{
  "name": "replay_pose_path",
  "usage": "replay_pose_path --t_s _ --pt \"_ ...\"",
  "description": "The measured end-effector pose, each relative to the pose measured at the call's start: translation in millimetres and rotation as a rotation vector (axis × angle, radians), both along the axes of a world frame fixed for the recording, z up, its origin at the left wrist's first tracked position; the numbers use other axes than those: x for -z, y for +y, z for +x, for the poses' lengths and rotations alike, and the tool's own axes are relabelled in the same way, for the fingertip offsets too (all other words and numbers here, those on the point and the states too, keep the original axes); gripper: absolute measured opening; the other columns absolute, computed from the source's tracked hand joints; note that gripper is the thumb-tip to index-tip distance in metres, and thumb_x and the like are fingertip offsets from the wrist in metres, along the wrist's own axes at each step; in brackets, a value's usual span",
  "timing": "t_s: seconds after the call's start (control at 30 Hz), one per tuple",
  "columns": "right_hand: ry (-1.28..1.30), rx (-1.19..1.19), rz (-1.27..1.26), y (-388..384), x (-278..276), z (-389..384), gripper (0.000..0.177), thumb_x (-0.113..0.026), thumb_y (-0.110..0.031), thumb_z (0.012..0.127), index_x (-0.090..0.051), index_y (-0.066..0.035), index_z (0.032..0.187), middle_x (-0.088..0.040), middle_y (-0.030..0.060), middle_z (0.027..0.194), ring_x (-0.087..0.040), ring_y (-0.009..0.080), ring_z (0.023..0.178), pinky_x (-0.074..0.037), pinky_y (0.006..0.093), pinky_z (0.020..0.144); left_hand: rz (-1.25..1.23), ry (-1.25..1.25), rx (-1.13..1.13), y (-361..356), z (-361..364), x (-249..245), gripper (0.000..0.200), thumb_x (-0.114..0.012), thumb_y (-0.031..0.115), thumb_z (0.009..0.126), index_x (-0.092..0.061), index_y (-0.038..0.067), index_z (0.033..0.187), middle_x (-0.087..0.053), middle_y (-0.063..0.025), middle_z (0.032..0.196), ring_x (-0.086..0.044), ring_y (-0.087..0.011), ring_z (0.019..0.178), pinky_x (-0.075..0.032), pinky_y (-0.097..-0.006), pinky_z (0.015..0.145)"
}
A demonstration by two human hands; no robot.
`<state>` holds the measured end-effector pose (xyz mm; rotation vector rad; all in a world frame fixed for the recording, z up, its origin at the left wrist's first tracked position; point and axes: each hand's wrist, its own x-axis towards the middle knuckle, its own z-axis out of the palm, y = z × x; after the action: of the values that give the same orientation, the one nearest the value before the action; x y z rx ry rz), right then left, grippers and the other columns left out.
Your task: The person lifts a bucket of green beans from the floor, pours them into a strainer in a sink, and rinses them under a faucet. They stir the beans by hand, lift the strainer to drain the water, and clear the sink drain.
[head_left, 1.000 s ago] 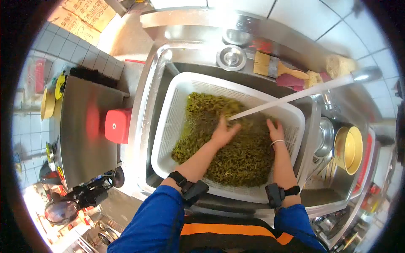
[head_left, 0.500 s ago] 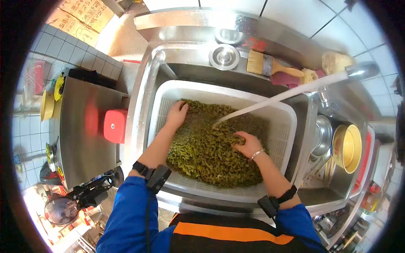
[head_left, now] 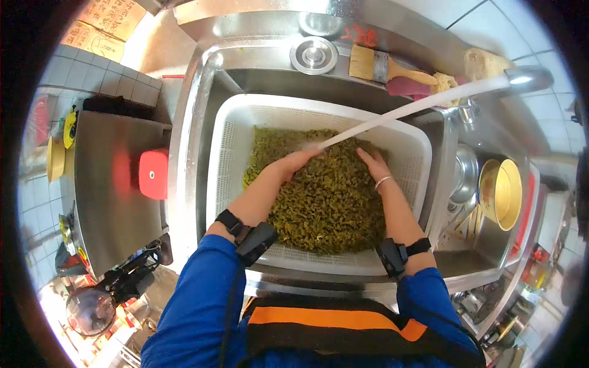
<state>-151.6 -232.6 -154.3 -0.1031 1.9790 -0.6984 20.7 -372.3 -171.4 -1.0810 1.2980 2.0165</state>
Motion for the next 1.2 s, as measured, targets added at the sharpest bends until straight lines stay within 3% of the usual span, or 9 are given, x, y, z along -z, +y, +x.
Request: replay_pose_path --t_s 0.07,0.13,0.4,0.47,0.53,0.6,0.73,1.07,1.2 --pt "-0.070 -0.035 -0.004 0.1 5.6 5.9 0.087 -0.052 -0.056 0.068 -0.019 -0.005 0.130 -0.019 0.0143 0.134 -0.023 0.0279 0.121 -0.022 0.0407 0.096 0.079 -0.021 -0.079 6.1 2.3 4.9 0.085 -0.042 0.069 0.065 -0.015 0.023 0.132 -0.004 -0.0097 0.137 -0.003 -0.0289 0.126 -0.009 -0.0521 0.096" --pt "-0.155 -0.189 -0.107 2.4 22.1 15.6 0.089 -0.052 -0.059 0.067 -0.020 -0.004 0.129 -0.021 0.0164 0.133 -0.023 0.0286 0.121 -0.022 0.0416 0.096 -0.012 -0.065 -0.106 15.7 -1.7 -40.8 0.068 -0.049 0.055 0.072 -0.034 0.014 0.125 -0.039 -0.0084 0.123 -0.040 -0.0204 0.110 -0.032 -0.0357 0.089" --pt "-0.351 -0.240 -0.597 -4.2 -37.7 36.9 0.058 -0.057 -0.031 0.075 -0.035 -0.003 0.121 -0.040 0.0118 0.122 -0.038 0.0252 0.111 -0.031 0.0336 0.090 0.199 0.309 -0.499 -12.6 39.6 -54.3 0.062 -0.055 0.045 0.072 -0.036 0.012 0.121 -0.038 -0.0102 0.121 -0.042 -0.0256 0.105 -0.036 -0.0406 0.086" --pt "0.282 -0.709 -0.712 0.8 -41.7 34.8 0.049 -0.054 -0.030 0.077 -0.039 -0.009 0.118 -0.040 0.0124 0.122 -0.037 0.0289 0.111 -0.035 0.0364 0.087 0.036 0.280 -0.560 -22.2 52.7 -49.2 0.060 -0.054 0.043 0.073 -0.036 0.012 0.121 -0.036 -0.0123 0.123 -0.042 -0.0268 0.107 -0.035 -0.0406 0.088" --pt "0.455 -1.034 -0.286 10.5 -51.1 38.7 0.044 -0.050 -0.025 0.079 -0.040 -0.013 0.119 -0.038 0.0161 0.122 -0.035 0.0322 0.112 -0.037 0.0394 0.086 -0.125 0.250 -0.634 -16.5 70.8 -37.1 0.057 -0.052 0.040 0.075 -0.036 0.012 0.121 -0.034 -0.0145 0.125 -0.041 -0.0281 0.108 -0.034 -0.0405 0.090" --pt "0.679 -1.358 0.101 27.8 -66.7 57.2 0.037 -0.047 -0.022 0.079 -0.043 -0.015 0.115 -0.038 0.0189 0.118 -0.034 0.0338 0.112 -0.039 0.0425 0.082 -0.994 -0.074 0.255 -2.3 90.9 -24.0 0.058 -0.052 0.037 0.075 -0.032 0.012 0.124 -0.027 -0.0197 0.128 -0.034 -0.0350 0.114 -0.031 -0.0440 0.092" --pt "0.698 -1.077 -0.738 57.1 -64.7 72.1 0.015 -0.052 -0.015 0.074 -0.058 -0.011 0.087 -0.054 0.0088 0.091 -0.050 0.0284 0.086 -0.044 0.0364 0.069 -1.009 -0.020 0.305 51.3 113.6 -46.2 0.058 -0.053 0.033 0.075 -0.033 0.011 0.125 -0.017 -0.0225 0.131 -0.021 -0.0468 0.116 -0.025 -0.0460 0.096" --pt "0.625 -1.129 -0.675 72.4 -55.6 115.2 0.011 -0.058 -0.010 0.067 -0.059 -0.008 0.078 -0.052 0.0060 0.072 -0.052 0.0250 0.074 -0.044 0.0328 0.062 -0.888 0.197 0.051 96.6 133.2 -90.7 0.043 -0.053 0.028 0.074 -0.048 0.003 0.110 -0.052 -0.0155 0.104 -0.053 -0.0280 0.087 -0.042 -0.0332 0.076" --pt "0.352 -0.771 -0.611 78.7 -64.0 116.9 0.009 -0.057 -0.012 0.072 -0.058 -0.005 0.077 -0.055 0.0044 0.070 -0.054 0.0174 0.065 -0.044 0.0283 0.057 -0.753 0.272 -0.086 109.3 132.6 -102.9 0.034 -0.053 0.020 0.075 -0.052 0.003 0.105 -0.056 -0.0139 0.097 -0.055 -0.0244 0.085 -0.043 -0.0312 0.074"
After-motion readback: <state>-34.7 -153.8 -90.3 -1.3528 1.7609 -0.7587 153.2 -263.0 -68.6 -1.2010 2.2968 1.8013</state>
